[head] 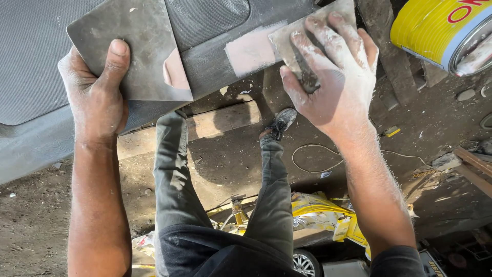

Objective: The person mixes a substance in a yellow can using a putty knife, then applies the mixture to a grey car bumper. They proceed to sand the applied area with a sanding block to smooth the surface.

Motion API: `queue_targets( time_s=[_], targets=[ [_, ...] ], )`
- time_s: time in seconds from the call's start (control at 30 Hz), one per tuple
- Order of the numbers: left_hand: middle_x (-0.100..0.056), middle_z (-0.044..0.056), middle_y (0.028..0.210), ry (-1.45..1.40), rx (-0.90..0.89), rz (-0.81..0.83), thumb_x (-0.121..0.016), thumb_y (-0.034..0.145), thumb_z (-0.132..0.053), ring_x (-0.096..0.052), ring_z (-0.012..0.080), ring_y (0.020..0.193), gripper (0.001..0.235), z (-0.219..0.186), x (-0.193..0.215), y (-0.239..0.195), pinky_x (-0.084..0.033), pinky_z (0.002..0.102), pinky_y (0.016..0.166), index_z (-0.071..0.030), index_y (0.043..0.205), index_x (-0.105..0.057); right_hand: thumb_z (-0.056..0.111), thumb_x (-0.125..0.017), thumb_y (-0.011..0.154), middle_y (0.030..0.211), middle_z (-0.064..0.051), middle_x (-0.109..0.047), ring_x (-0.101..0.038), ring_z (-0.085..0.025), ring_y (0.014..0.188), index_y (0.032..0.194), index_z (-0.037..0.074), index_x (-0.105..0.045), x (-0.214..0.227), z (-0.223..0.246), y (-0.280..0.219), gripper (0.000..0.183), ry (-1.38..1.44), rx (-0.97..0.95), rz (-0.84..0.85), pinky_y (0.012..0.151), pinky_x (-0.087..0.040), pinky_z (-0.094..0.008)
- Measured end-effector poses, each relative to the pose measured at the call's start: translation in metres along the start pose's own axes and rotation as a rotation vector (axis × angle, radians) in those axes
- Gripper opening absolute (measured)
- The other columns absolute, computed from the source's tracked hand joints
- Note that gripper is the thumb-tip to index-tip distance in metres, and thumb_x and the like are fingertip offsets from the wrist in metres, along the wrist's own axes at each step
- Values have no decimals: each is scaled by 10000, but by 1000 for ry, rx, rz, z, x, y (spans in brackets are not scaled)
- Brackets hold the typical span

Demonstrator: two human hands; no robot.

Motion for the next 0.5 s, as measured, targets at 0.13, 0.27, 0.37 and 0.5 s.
queue_targets(
  time_s=[0.13, 0.27, 0.37, 0.5],
  targets=[
    [-726, 77, 1123, 32, -6, 13, -768, 1087, -300, -670, 129, 1018, 335, -1, 0, 0, -565, 318, 988, -2, 1206, -672, 222, -831, 953, 1461, -114, -613, -505, -343, 1417, 1279, 48, -724, 3, 2, 12, 385, -25, 11, 12, 1170, -360, -563],
    [-723, 82, 1131, 33, -31, 29, -764, 1094, -319, -679, 144, 1051, 349, -7, -5, 1, -569, 318, 970, -11, 1221, -659, 236, -824, 951, 1474, -105, -582, -482, -331, 1424, 1311, 65, -714, -12, -10, -4, 413, -38, 21, 11, 1184, -369, -548],
    [-725, 87, 1097, 54, -40, 45, -762, 1112, -305, -680, 131, 1015, 336, -1, 0, -1, -567, 314, 976, -5, 1231, -670, 263, -821, 986, 1497, -104, -548, -447, -338, 1468, 1350, 88, -697, -28, -23, -23, 423, -48, 41, -18, 1211, -363, -550],
    [-721, 98, 1127, 22, -35, 37, -767, 1137, -277, -666, 132, 1021, 330, 0, 0, -1, -524, 299, 952, 12, 1258, -664, 296, -828, 1021, 1514, -107, -547, -437, -347, 1486, 1384, 108, -693, -51, -33, -52, 430, -62, 48, -77, 1204, -362, -562]
  ],
)
Point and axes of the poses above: each hand's wrist, its own y-axis towards the middle knuckle, its own x-axis out of the back of the hand, z = x × y, the point moved 4 cm from there along y, towards the middle knuckle
